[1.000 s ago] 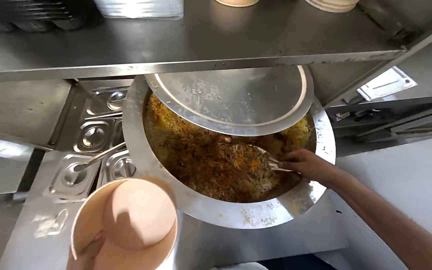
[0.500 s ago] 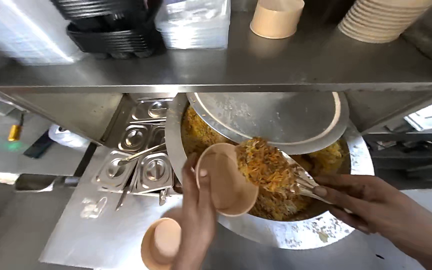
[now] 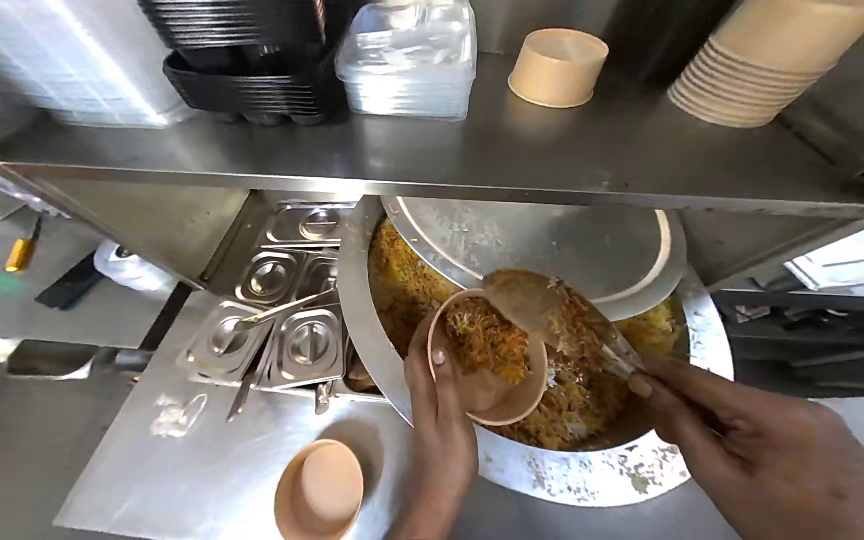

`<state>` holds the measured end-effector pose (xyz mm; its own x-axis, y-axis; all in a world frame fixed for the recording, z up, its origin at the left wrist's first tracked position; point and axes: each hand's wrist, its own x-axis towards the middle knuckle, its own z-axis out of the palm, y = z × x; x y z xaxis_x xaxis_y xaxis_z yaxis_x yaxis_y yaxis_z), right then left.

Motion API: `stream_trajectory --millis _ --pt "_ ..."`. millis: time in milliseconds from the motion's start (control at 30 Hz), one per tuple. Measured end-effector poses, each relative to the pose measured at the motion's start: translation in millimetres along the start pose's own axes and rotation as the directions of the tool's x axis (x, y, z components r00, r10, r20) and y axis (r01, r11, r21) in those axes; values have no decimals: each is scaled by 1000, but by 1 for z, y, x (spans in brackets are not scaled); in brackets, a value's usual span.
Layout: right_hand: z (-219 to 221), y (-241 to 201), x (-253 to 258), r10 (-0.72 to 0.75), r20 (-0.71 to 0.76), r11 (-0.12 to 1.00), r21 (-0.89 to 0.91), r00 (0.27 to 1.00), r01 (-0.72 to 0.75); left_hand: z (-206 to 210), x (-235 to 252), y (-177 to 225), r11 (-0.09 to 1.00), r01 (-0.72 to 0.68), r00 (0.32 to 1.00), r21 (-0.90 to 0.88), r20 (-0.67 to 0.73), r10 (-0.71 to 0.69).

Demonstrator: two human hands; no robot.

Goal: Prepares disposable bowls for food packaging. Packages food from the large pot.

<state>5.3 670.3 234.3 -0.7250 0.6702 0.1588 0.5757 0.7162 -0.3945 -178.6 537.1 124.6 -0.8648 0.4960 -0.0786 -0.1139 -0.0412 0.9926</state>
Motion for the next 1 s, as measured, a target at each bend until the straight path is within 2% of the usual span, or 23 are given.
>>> stream_trajectory --millis 133,300,400,467,567,667,700,733,800,867,933,1000 --pt "3 -11 -4 -53 86 998 -22 995 55 5 0 -2 999 -17 1000 -44 -15 16" --pt "-6 -6 -4 -15 -74 1000 -27 997 13 5 0 -2 996 -25 999 -87 -23 23" --pt "-6 -11 -5 -48 -59 987 -154 997 38 6 0 -3 993 -50 998 -103 -48 45" --pt "-5 -13 -8 -54 -20 987 -154 998 51 7 -2 -4 990 -85 995 -115 -60 78" --pt "-14 -5 -12 -18 -50 1000 12 999 19 4 -3 -6 975 -120 991 -187 -74 108" --pt "-24 16 -13 115 -69 962 257 991 -94 -12 1 -13 951 -113 984 -289 -165 67" --pt "-25 27 -16 160 -54 950 278 986 -139 -19 3 -13 946 -114 979 -302 -195 56" --pt "-24 40 -19 199 -12 951 243 980 -191 -24 5 -11 944 -115 973 -309 -228 44" --pt "-20 65 -22 271 154 962 -5 950 -274 -37 11 -6 944 -142 961 -298 -272 58" --pt "0 75 -4 388 324 915 -244 863 -320 -50 16 0 940 -194 948 -280 -299 106" --pt "36 85 22 450 381 878 -356 808 -320 -59 19 6 940 -215 940 -264 -319 126" --pt "78 107 47 453 375 871 -382 809 -310 -64 19 11 942 -227 931 -247 -339 136"
